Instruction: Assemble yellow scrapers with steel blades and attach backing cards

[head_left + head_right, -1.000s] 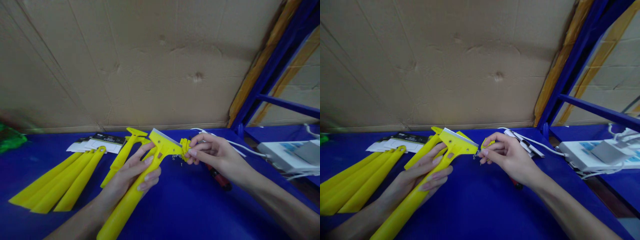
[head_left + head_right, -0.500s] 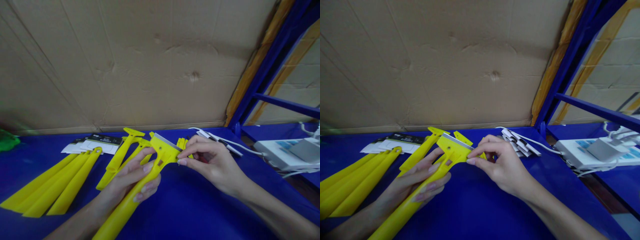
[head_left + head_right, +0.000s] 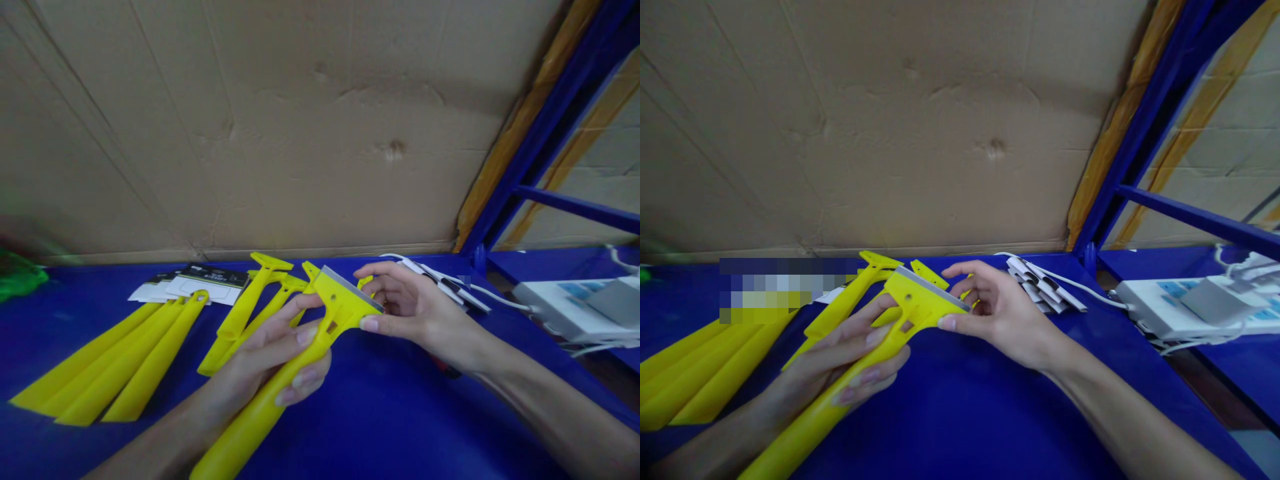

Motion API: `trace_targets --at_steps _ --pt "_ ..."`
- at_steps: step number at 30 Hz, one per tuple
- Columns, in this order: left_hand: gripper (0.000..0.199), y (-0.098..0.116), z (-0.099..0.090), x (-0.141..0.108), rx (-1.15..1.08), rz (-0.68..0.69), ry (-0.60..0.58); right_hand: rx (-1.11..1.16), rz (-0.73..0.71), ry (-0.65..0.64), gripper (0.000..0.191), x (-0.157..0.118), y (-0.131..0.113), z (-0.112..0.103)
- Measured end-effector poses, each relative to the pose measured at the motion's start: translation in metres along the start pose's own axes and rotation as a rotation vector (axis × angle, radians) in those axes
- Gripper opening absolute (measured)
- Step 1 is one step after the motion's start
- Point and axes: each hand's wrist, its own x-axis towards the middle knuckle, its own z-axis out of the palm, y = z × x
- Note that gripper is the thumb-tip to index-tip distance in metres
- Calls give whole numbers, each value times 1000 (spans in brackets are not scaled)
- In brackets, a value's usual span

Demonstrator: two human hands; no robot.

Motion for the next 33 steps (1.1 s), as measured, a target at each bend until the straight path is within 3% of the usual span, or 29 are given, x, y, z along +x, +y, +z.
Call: trace_targets --at_steps 3,7,10,11,14,16,20,26,33 --pt "34 4 2 0 0 -12 45 16 74 -21 46 1 -5 2" --pt "32 6 -1 -1 -26 48 125 -43 30 118 54 4 -6 -1" --pt "31 5 -4 -1 -48 95 205 -365 -76 212 16 4 -2 -8" --pt "32 5 -5 -1 -51 100 237 -571 -120 162 4 4 0 -9" --pt "37 4 -6 -1 -37 105 312 -1007 -299 -81 24 1 7 -10" --pt "40 3 -7 -1 -23 108 329 -1092 -402 -175 31 1 10 -9" --pt "40 2 -8 -2 -18 106 325 -1092 -454 -232 23 1 13 -9" --pt "36 0 -4 -1 26 105 291 -1042 -402 -238 25 -2 11 -10" --pt "38 -10 4 5 77 114 249 -740 -483 91 26 -3 -3 5"
